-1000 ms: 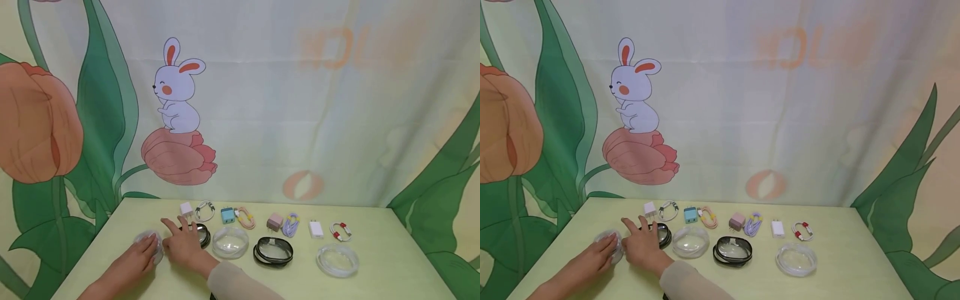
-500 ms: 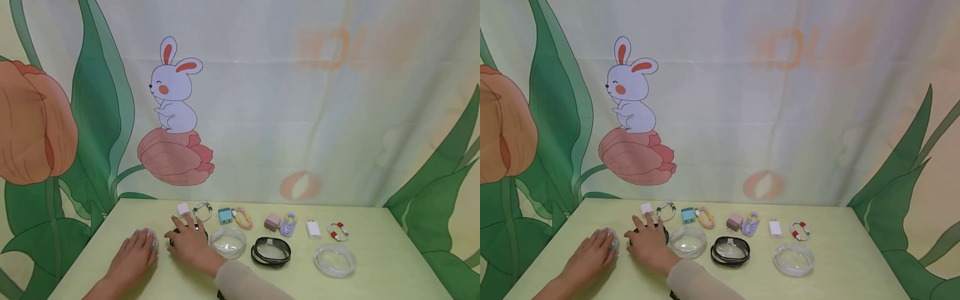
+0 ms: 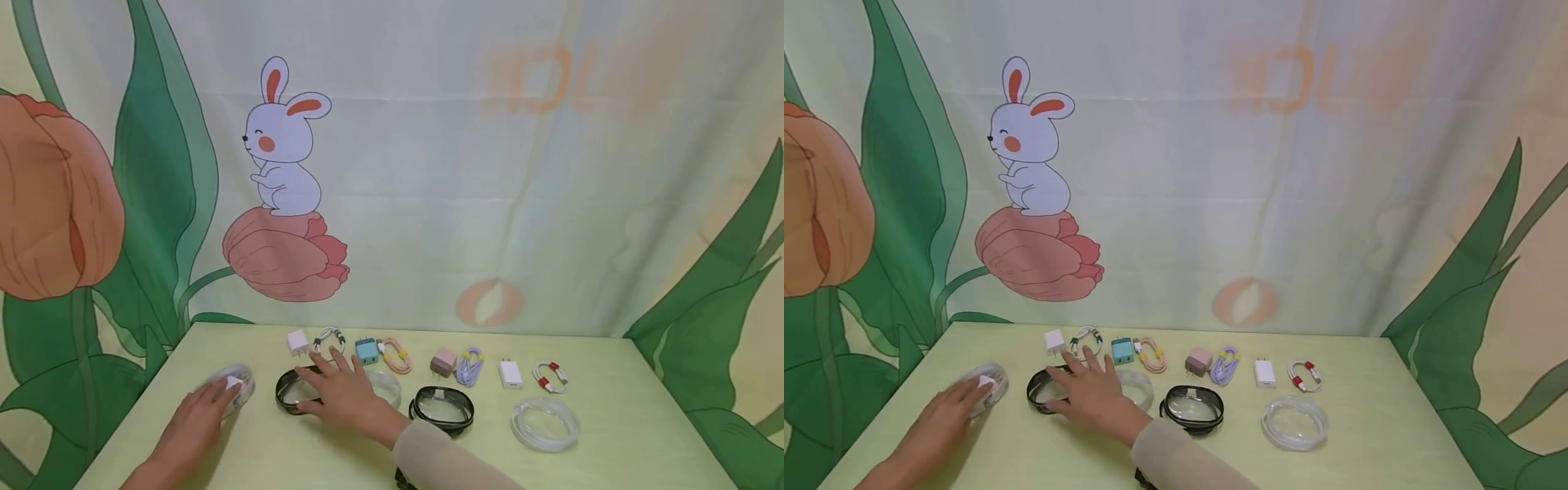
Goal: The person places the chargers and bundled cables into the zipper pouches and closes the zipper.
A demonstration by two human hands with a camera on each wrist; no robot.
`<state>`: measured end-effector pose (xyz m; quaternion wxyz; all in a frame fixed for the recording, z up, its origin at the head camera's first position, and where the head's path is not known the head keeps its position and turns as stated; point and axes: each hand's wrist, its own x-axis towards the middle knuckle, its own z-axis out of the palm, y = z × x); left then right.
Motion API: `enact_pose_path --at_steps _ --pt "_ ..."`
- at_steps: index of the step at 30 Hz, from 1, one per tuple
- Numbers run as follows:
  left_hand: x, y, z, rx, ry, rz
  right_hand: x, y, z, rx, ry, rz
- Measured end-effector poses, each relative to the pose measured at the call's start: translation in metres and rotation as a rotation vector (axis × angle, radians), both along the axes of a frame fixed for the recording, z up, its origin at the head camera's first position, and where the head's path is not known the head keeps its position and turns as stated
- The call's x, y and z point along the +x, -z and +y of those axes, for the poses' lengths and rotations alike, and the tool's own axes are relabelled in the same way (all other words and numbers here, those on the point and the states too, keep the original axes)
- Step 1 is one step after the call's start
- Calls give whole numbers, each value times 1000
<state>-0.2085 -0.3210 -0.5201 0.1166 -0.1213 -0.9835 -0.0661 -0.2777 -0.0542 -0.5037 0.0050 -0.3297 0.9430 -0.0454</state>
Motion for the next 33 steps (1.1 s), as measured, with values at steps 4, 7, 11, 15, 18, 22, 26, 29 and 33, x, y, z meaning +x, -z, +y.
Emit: enact_pose_path --at_steps 4,7,11,15,18,22,26,29,33 --pt "-3 2 -7 28 76 77 -1 -3 14 -10 5 -8" --pt "-6 0 -7 54 89 101 -2 -7 22 -22 12 -5" --pt "-8 -2 -4 69 35 83 -2 -15 31 -6 7 16" --pt "-10 0 -3 46 13 79 -1 -18 38 8 -10 32" --pt "-12 3 -4 49 36 81 -2 -19 42 -3 -14 35" --pt "-14 3 -8 74 85 85 -5 -18 47 -7 -16 57" --pt "-16 1 -10 66 115 75 -8 -15 51 0 -19 61" --pt "-19 -3 -7 45 119 74 -9 -15 54 5 -20 55" --pt "-24 -10 9 41 159 75 -11 -15 58 9 -34 58"
